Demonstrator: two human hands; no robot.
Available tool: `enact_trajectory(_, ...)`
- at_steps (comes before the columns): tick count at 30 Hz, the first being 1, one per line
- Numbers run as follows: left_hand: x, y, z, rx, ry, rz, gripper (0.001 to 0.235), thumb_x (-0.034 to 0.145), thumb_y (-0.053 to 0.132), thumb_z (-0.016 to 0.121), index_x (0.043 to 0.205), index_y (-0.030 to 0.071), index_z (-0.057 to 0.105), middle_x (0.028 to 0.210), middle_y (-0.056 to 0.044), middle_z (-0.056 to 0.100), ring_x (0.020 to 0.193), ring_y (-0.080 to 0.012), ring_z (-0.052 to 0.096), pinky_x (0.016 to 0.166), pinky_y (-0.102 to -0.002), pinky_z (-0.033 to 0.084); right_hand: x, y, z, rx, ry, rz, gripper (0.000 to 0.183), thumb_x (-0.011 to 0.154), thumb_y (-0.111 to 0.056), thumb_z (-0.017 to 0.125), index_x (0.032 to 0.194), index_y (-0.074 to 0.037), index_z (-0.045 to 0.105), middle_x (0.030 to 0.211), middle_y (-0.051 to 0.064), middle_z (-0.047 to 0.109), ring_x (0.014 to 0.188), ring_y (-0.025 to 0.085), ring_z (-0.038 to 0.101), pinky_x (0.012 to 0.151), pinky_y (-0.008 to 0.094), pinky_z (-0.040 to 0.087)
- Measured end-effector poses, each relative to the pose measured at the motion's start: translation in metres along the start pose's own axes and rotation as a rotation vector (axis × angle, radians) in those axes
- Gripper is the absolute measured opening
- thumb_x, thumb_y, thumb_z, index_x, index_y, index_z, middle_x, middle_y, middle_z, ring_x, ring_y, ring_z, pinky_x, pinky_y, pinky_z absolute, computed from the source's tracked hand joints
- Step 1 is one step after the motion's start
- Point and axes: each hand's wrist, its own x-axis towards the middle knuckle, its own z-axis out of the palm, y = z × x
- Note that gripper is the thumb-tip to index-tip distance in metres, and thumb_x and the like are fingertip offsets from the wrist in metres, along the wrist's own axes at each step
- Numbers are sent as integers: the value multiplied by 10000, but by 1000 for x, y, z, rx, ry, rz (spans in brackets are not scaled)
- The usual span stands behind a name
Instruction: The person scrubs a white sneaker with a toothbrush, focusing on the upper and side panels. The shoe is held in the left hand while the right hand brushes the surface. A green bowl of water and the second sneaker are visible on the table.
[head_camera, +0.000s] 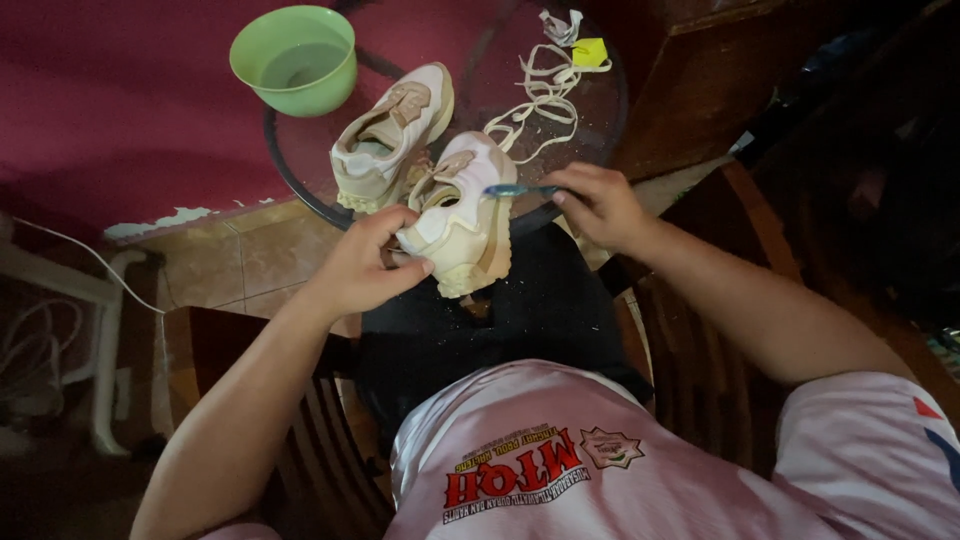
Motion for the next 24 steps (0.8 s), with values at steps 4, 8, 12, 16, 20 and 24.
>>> enact_trajectory(4, 0, -6, 1, -26, 3, 3, 256, 808, 44, 784, 994, -37, 628, 927, -91, 558, 912, -195, 613, 721, -355, 611, 4, -24, 4, -36, -42, -9, 212, 1026, -15, 573, 1190, 23, 701, 865, 190, 642, 726, 358, 646, 663, 442, 510)
enact_trajectory(8, 0, -6, 1, -15, 18, 3, 254, 811, 34, 777, 999, -46, 625, 937, -98, 565, 912, -190, 609, 723, -355, 615, 3, -14, -3, -44, 1, 5, 228, 1031, -28, 582, 1216, 10, 709, 909, 189, 673, 785, 345, 665, 711, 434, 518)
enact_trajectory(12, 0, -2, 1, -41, 7, 12, 219, 825, 11, 761, 992, -47, 632, 912, -97, 561, 899, -192, 611, 734, -376, 620, 7, -18, -10, -67, 15, 19, 222, 1036, 2, 581, 1222, 14, 702, 921, 174, 678, 809, 331, 672, 733, 417, 525)
enact_trajectory(16, -1, -3, 0, -56, 11, -12, 255, 815, 11, 770, 1008, -56, 617, 930, -90, 542, 913, -181, 594, 749, -370, 623, 1, -3, -10, -100, 23, 17, 229, 1031, 2, 591, 1228, 3, 708, 920, 161, 687, 817, 338, 680, 740, 408, 533)
enact_trajectory(20, 0, -4, -2, -45, 6, -7, 245, 822, 9, 764, 1012, -44, 619, 936, -86, 552, 912, -180, 591, 744, -374, 628, -2, 7, -24, -319, -39, 56, 226, 1009, -20, 633, 1221, -16, 710, 923, 183, 696, 840, 393, 691, 736, 476, 544)
enact_trajectory(24, 1, -9, -2, -64, -3, 15, 234, 829, 12, 765, 1001, -53, 620, 917, -100, 560, 913, -192, 602, 738, -409, 634, -7, 24, -43, -787, -69, 262, 187, 1017, -99, 624, 1176, -130, 716, 919, 80, 677, 854, 287, 712, 767, 385, 576)
